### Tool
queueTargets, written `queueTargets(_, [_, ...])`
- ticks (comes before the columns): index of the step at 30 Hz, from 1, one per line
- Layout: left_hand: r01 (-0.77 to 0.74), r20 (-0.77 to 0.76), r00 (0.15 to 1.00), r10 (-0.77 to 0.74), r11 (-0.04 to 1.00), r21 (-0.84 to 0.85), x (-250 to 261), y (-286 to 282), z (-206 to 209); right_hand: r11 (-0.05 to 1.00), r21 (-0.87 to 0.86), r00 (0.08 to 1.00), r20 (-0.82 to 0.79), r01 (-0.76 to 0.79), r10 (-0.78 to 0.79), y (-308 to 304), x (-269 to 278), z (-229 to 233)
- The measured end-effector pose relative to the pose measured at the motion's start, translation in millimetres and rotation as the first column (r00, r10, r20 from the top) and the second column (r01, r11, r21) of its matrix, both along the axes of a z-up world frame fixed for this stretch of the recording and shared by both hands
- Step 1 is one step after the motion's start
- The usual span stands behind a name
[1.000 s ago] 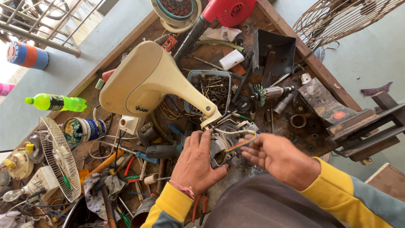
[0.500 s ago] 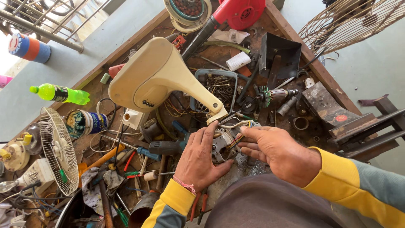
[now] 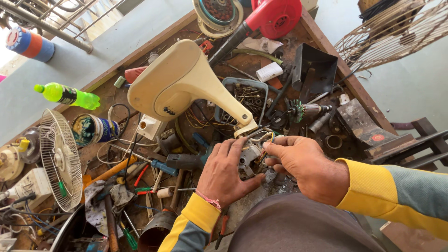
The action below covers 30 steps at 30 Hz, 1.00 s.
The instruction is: The person disassembles a small electrical component, uses a power drill to remove fasteners, and manipulates internal wires and parts. They retrieve small hardware from a drawer and continue adjusting the component on a cluttered workbench.
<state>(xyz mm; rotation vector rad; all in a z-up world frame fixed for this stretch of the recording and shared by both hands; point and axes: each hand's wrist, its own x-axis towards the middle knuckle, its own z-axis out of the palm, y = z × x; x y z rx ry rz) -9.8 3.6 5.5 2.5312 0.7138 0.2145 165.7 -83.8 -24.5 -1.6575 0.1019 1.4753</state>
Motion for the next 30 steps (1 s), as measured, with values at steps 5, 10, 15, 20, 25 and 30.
queueTargets(5, [-0.033,-0.012,0.999,0.033,0.999,0.006,-2.3,-0.6,0.7,0.998,-0.063,1.000,0.019,-0.018,0.019,4.4,-1.2,12.2])
queueTargets(10, [-0.042,0.078,0.996,0.048,0.996,-0.074,-6.3,-0.5,-2.0,0.995,-0.087,0.998,0.048,-0.045,0.049,3.0,-0.3,11.8])
queueTargets(15, [-0.055,0.096,0.993,0.073,0.982,-0.181,-7.9,2.9,-4.2,0.994,-0.085,0.992,0.101,-0.066,0.074,2.6,-1.2,5.7])
queueTargets(20, [-0.019,0.264,0.963,0.059,0.989,-0.149,-10.6,3.4,-0.8,0.992,-0.111,0.992,0.101,-0.067,0.079,3.3,-2.1,5.1])
queueTargets(25, [-0.049,0.144,0.988,0.048,0.999,0.000,-1.0,1.8,8.8,0.988,-0.156,0.995,0.100,-0.013,0.029,4.7,-0.1,7.4])
queueTargets(30, [-0.055,0.078,0.996,0.048,0.993,0.103,8.3,-10.0,18.2,0.980,-0.191,0.997,0.065,0.048,-0.036,0.7,3.7,0.0])
